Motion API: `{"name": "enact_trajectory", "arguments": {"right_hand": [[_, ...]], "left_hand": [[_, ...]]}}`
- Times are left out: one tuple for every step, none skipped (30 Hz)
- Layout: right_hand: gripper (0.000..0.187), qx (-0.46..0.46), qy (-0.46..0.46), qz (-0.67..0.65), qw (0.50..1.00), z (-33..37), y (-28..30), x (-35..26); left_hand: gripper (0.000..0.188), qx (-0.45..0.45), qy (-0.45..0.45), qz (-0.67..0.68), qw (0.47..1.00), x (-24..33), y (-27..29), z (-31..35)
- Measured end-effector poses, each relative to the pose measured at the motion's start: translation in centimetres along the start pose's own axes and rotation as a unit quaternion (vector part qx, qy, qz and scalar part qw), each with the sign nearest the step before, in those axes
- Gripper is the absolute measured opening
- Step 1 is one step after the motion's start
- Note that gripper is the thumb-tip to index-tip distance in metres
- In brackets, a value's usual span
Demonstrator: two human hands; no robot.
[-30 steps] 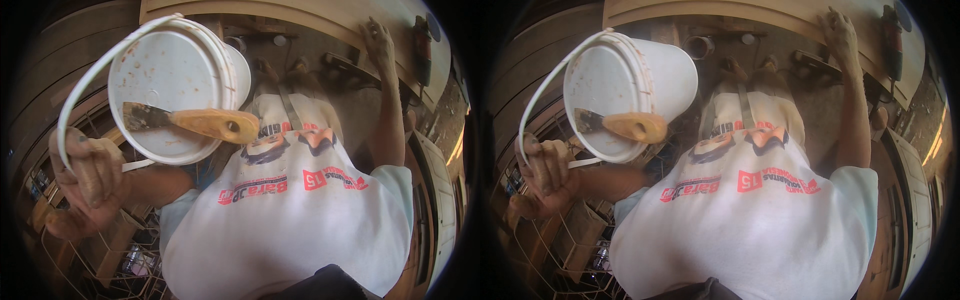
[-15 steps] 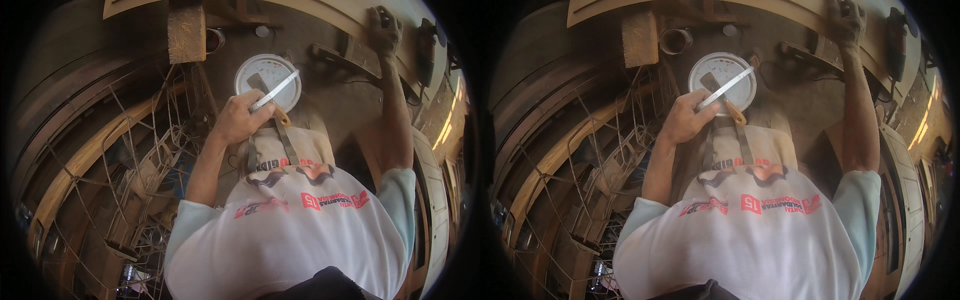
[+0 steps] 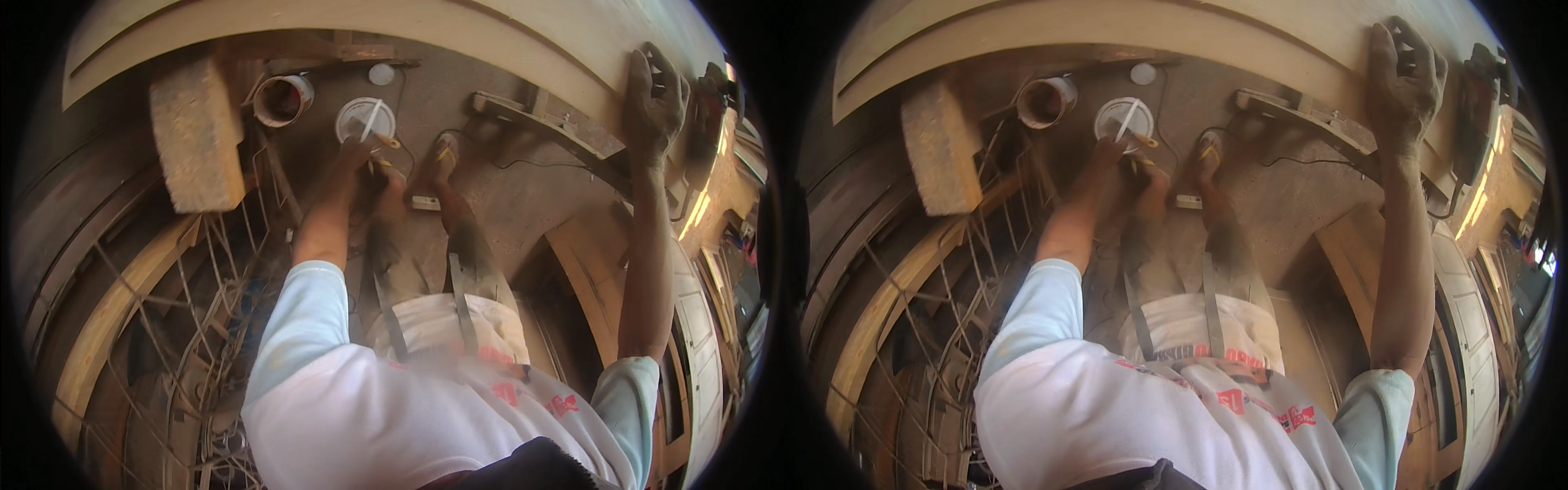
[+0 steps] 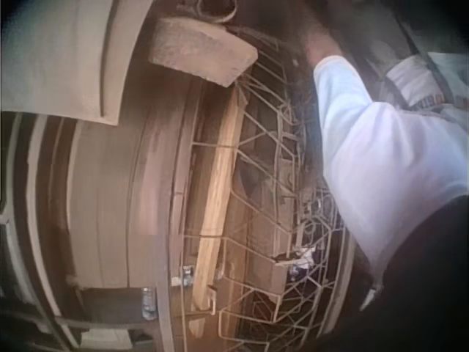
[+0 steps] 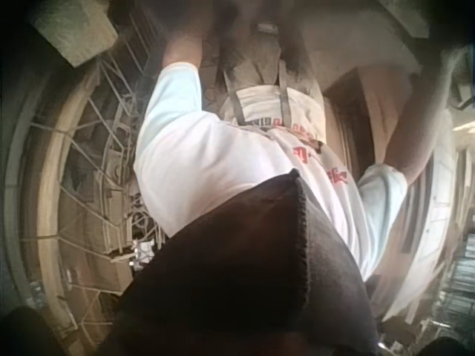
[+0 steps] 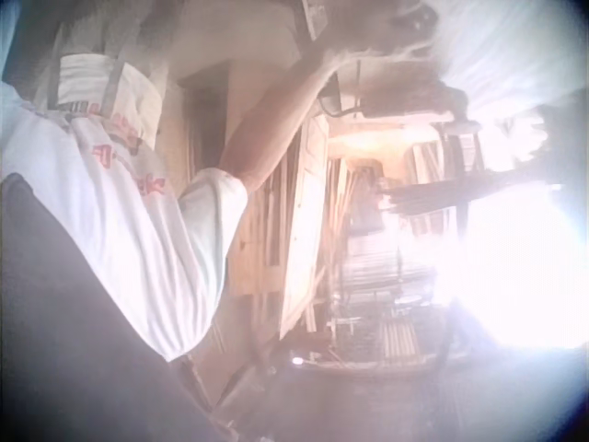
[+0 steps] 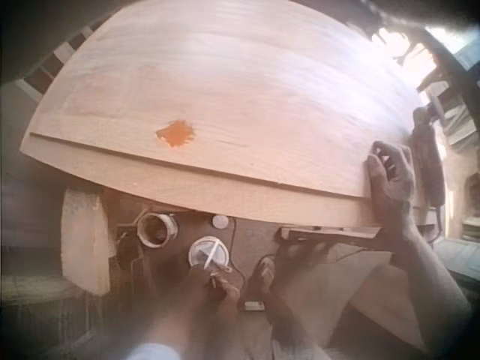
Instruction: The person sands a large curved wooden board with a power sander, then applies a reddish-brown stain with a brush. They flip the board to sand the other side and continue sanding.
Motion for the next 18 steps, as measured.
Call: {"name": "enact_trajectory", "arguments": {"right_hand": [[0.029, 0.0, 0.007, 0.018, 1.0, 0.4, 0.9, 0.2], [0.028, -0.003, 0.048, -0.019, 0.999, -1.2, -1.4, -1.5], [0.026, -0.009, 0.098, -0.064, 0.993, -3.2, -4.5, -3.4], [0.027, 0.002, 0.145, -0.009, 0.989, -1.9, -2.8, -2.2], [0.027, 0.0, 0.107, 0.037, 0.994, 0.0, 0.1, -0.7], [0.027, -0.008, 0.122, 0.003, 0.993, -1.5, -1.4, -1.9], [0.027, -0.004, 0.122, -0.055, 0.991, -3.2, -2.8, -2.5], [0.028, -0.013, 0.102, -0.02, 0.995, -1.6, -2.1, -2.6], [0.028, -0.012, 0.062, -0.001, 0.998, -0.5, -0.3, -2.3], [0.029, -0.014, 0.032, -0.004, 0.999, -0.1, 0.5, -2.5], [0.025, 0.022, 0.061, -0.026, 0.998, 0.1, 0.3, -2.4], [0.028, 0.014, 0.056, -0.043, 0.997, -0.1, -0.2, -1.9], [0.031, 0.004, 0.052, -0.059, 0.997, -0.4, -0.3, -1.4], [0.029, -0.006, 0.049, -0.074, 0.996, -0.9, -0.5, -1.5], [0.027, -0.021, 0.051, -0.104, 0.993, -1.5, -1.1, -1.7], [0.025, -0.044, 0.051, -0.151, 0.986, -1.5, -2.6, -1.7], [0.028, -0.062, 0.109, -0.15, 0.981, -0.5, -1.9, -0.2], [0.03, -0.071, 0.11, -0.139, 0.982, 0.2, -0.5, 1.4]], "left_hand": [[0.051, -0.014, -0.063, -0.053, 0.997, 0.0, -1.5, -1.0], [0.053, 0.048, -0.013, -0.015, 0.999, -7.6, -3.8, -5.9], [0.055, 0.115, 0.049, 0.033, 0.992, -15.2, -6.0, -9.2], [0.054, 0.022, 0.002, -0.13, 0.991, -10.7, -6.7, -10.4], [0.053, -0.061, -0.077, -0.303, 0.948, -5.7, -5.8, -9.8], [0.042, 0.031, -0.014, -0.151, 0.988, -12.5, -5.1, -12.2], [0.031, 0.153, 0.032, -0.012, 0.988, -19.6, -0.1, -11.6], [0.05, 0.088, 0.035, -0.063, 0.994, -13.9, -3.9, -11.8], [0.048, 0.082, 0.093, -0.017, 0.992, -9.7, -2.9, -10.4], [0.046, 0.092, 0.051, -0.01, 0.994, -7.2, -1.8, -8.6], [0.045, 0.113, 0.024, 0.008, 0.993, -6.3, -1.1, -7.2], [0.044, 0.172, 0.018, 0.022, 0.985, -6.8, -0.6, -5.7], [0.042, 0.231, 0.012, 0.036, 0.972, -6.9, -0.5, -4.2], [0.041, 0.293, 0.014, 0.048, 0.955, -8.0, -0.3, -3.0], [0.039, 0.261, -0.035, -0.003, 0.965, -11.6, -1.5, -2.7], [0.038, 0.233, -0.085, -0.048, 0.967, -15.2, -2.6, -1.9], [0.036, 0.181, -0.113, -0.166, 0.963, -16.5, -3.9, 0.4], [0.035, 0.118, -0.122, -0.272, 0.947, -16.1, -4.9, 3.5]]}}
Point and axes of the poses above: each hand's wrist, its own z-axis away from the middle knuckle, its own y-axis out of the back of the hand, x = y × z, the point moved 5 cm from there along -z, towards the middle knuckle, and after that the axes turned 12 degrees about y, right-handed, at the moved point
